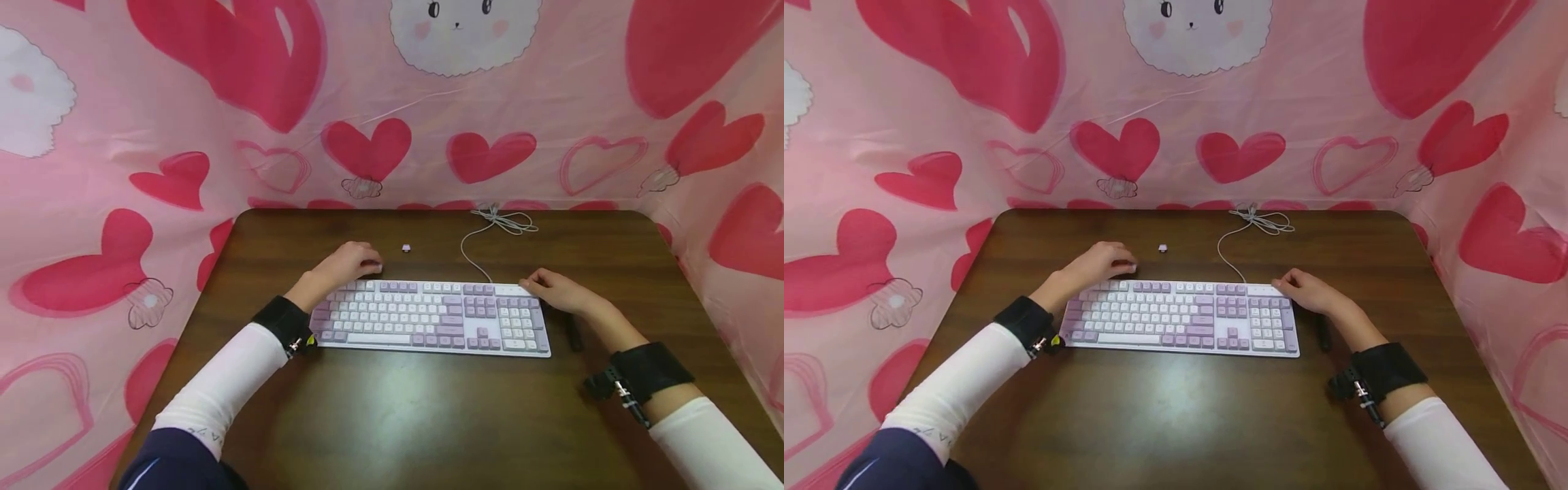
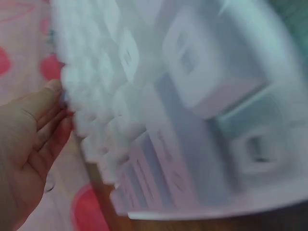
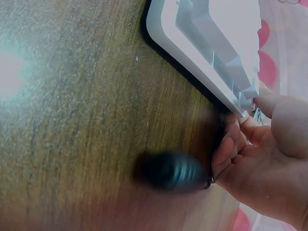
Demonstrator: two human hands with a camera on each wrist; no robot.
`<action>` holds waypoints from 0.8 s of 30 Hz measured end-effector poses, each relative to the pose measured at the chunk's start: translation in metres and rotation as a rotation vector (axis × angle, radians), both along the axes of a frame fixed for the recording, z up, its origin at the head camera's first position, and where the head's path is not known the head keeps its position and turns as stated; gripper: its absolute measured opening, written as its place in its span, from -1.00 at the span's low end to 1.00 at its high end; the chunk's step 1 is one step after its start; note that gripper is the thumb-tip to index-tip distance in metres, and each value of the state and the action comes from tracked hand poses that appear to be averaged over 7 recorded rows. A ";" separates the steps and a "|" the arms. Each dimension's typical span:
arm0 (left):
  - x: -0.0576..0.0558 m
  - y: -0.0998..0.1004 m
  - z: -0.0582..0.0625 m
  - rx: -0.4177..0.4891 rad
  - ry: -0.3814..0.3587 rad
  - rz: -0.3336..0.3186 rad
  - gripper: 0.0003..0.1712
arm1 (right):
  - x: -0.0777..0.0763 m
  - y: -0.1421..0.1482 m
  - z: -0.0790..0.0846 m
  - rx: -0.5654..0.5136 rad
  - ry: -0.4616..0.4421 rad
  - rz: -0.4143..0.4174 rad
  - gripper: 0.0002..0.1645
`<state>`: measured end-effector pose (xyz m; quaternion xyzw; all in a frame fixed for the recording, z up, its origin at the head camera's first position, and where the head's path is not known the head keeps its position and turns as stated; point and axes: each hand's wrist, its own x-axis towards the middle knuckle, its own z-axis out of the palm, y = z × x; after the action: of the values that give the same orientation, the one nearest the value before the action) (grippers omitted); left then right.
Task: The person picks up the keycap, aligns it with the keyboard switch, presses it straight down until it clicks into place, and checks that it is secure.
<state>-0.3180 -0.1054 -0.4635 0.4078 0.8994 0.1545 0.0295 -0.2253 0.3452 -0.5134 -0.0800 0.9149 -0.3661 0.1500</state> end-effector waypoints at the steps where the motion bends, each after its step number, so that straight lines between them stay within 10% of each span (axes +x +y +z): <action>1: 0.005 -0.004 0.003 0.032 -0.013 0.015 -0.78 | 0.000 0.002 0.001 0.003 -0.003 0.001 -0.53; 12: 0.073 -0.066 0.025 0.121 -0.059 0.133 -0.75 | -0.003 0.005 0.000 0.033 -0.006 0.020 -0.45; 24: 0.127 -0.113 -0.005 0.158 -0.038 0.145 -0.73 | -0.001 0.002 -0.002 0.049 0.014 0.027 -0.45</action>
<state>-0.1905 -0.2189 -0.4686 0.3397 0.9108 0.2344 0.0032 -0.2259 0.3476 -0.5159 -0.0910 0.9234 -0.3412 0.1504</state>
